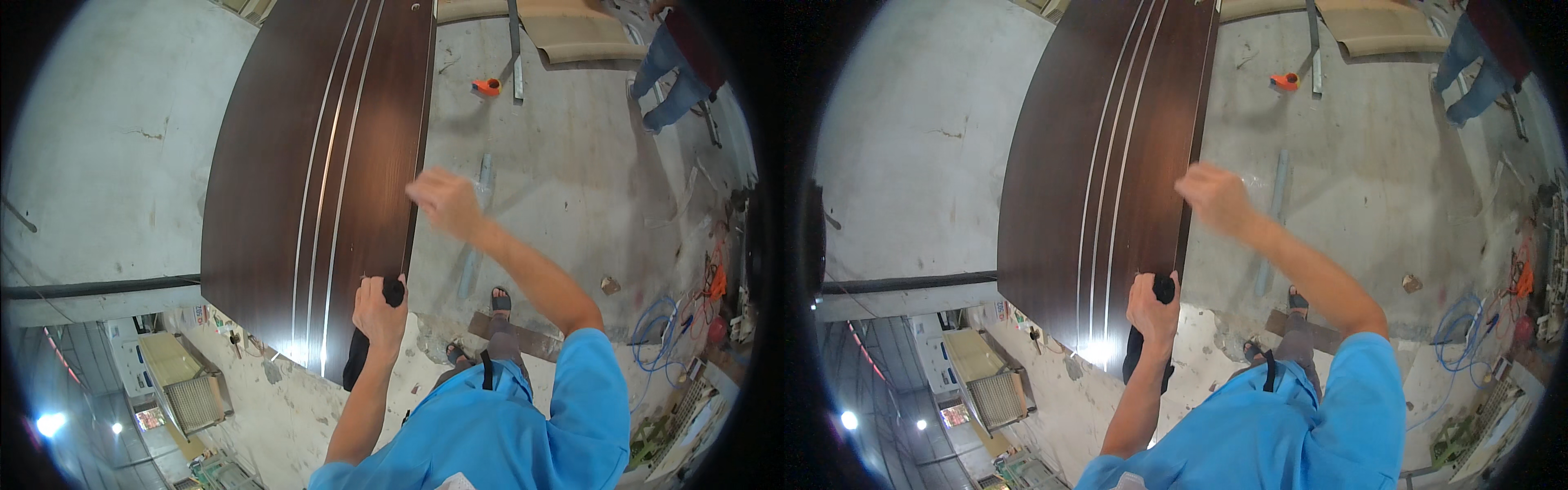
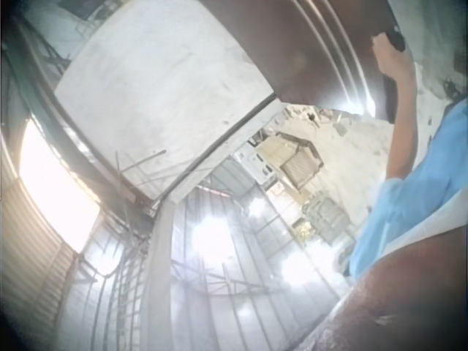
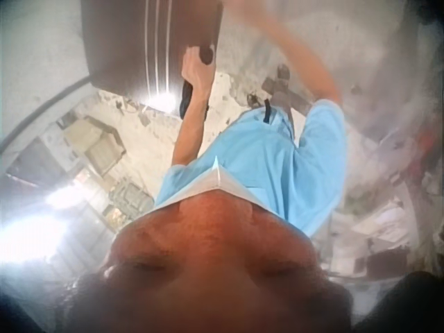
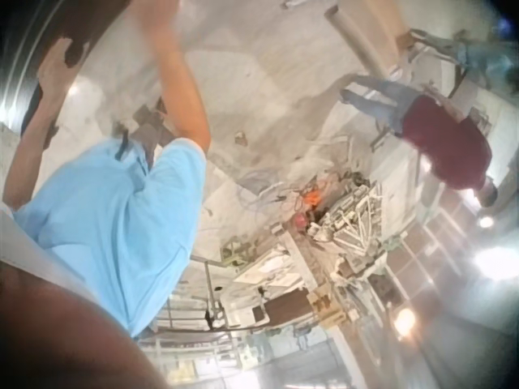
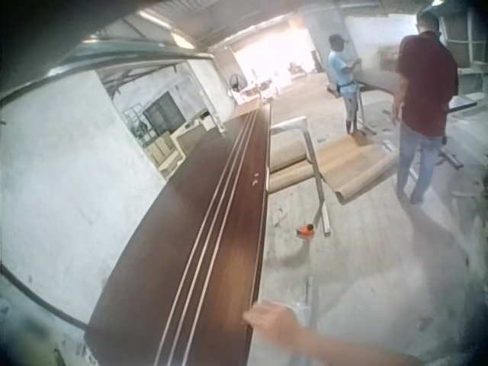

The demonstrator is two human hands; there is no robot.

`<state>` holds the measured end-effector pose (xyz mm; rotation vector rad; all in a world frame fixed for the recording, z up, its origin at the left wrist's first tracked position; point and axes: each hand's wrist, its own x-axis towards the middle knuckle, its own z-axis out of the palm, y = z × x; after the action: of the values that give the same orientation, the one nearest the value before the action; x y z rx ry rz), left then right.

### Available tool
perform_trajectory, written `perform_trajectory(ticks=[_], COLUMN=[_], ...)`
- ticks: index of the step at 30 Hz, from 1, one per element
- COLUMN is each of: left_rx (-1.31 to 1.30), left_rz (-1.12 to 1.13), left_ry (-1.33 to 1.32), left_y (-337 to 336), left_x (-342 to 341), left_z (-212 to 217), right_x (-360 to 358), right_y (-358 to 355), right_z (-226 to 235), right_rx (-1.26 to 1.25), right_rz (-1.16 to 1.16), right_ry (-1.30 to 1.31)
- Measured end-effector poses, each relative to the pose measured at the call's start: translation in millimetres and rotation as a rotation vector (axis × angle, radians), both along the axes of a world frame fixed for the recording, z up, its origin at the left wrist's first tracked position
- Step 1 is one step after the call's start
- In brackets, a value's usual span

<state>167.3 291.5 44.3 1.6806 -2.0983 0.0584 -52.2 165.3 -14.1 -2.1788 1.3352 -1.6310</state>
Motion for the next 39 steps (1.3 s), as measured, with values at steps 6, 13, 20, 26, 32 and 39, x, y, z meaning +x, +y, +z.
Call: perform_trajectory(ticks=[6, 13, 20, 26, 32, 39], left_rx=[0.044, 0.126, 0.101, 0.144, 0.088, 0.055], left_rz=[0.004, 0.037, 0.008, 0.041, 0.007, -0.008], left_ry=[-0.020, -0.015, -0.052, -0.055, -0.040, 0.044], left_y=[-0.6, 1.1, -2.2, 1.1, -0.5, -2.1], left_x=[-1.2, -1.2, 0.7, 5.0, 4.5, 2.9], left_z=[2.8, 5.8, 4.5, 0.9, 0.4, 0.3], right_x=[-63.5, -57.0, -107.7, -81.7, -43.8, -29.2], right_y=[-122.0, -82.7, -226.7, -168.7, -73.6, -46.6], right_z=[-4.6, -20.3, -19.3, -40.3, -17.2, -1.0], right_rx=[0.073, -0.092, -0.005, 0.020, -0.013, -0.029], right_rz=[-0.418, 0.066, -0.541, -0.413, -0.246, -0.170], right_ry=[-0.294, -0.115, -0.410, -0.288, -0.157, -0.152])
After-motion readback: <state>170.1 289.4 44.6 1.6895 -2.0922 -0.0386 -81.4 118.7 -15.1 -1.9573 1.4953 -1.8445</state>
